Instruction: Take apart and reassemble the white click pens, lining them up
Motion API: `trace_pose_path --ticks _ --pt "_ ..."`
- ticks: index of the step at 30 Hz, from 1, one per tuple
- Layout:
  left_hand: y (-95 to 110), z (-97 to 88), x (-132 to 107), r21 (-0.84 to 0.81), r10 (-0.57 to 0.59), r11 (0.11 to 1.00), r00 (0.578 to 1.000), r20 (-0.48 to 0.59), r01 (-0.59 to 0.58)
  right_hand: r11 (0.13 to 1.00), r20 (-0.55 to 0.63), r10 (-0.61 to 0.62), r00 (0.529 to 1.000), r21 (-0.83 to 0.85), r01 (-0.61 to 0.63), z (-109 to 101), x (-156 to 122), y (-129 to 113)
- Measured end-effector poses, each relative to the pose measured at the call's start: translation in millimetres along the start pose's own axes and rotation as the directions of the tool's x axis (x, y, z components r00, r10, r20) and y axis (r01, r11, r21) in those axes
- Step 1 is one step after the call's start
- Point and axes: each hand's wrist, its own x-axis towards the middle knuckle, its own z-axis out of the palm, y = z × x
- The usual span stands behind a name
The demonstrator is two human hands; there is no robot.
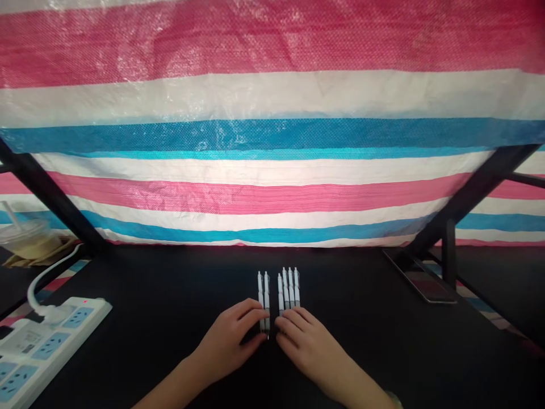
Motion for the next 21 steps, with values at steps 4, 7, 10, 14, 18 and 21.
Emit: trace_pose_path --ticks 4,7,10,14,18,21 --pt "2.6 -7.5 -3.5 -0.199 -0.202 0.966 0.963 -0.18 0.165 0.973 -0.126 0.185 0.975 0.162 -0.163 -19.1 1.3 4.3" --pt "0.7 -6.9 -3.9 -0.463 -0.464 0.822 0.862 -0.204 0.333 0.91 -0.221 0.369 0.903 0.283 -0.303 -25.4 -4.1 5.8" --pt "-1.3 -1.0 -3.7 -0.689 -0.603 0.601 0.795 -0.057 0.406 0.81 -0.31 0.541 0.782 0.442 -0.386 -24.1 -12.7 0.0" --pt "0.8 9.1 -7.5 -0.833 -0.646 0.29 0.738 0.193 0.471 0.619 -0.321 0.747 0.582 0.655 -0.433 -17.2 -23.7 -20.0" --pt "4.0 10.6 -11.6 -0.901 -0.615 0.113 0.742 0.267 0.418 0.527 -0.151 0.689 0.709 0.775 -0.348 -5.1 -29.7 -36.9" --pt "2.8 3.3 -10.9 -0.94 -0.653 0.097 0.734 0.187 0.326 0.55 -0.037 0.54 0.841 0.772 -0.319 6.2 -28.5 -40.2"
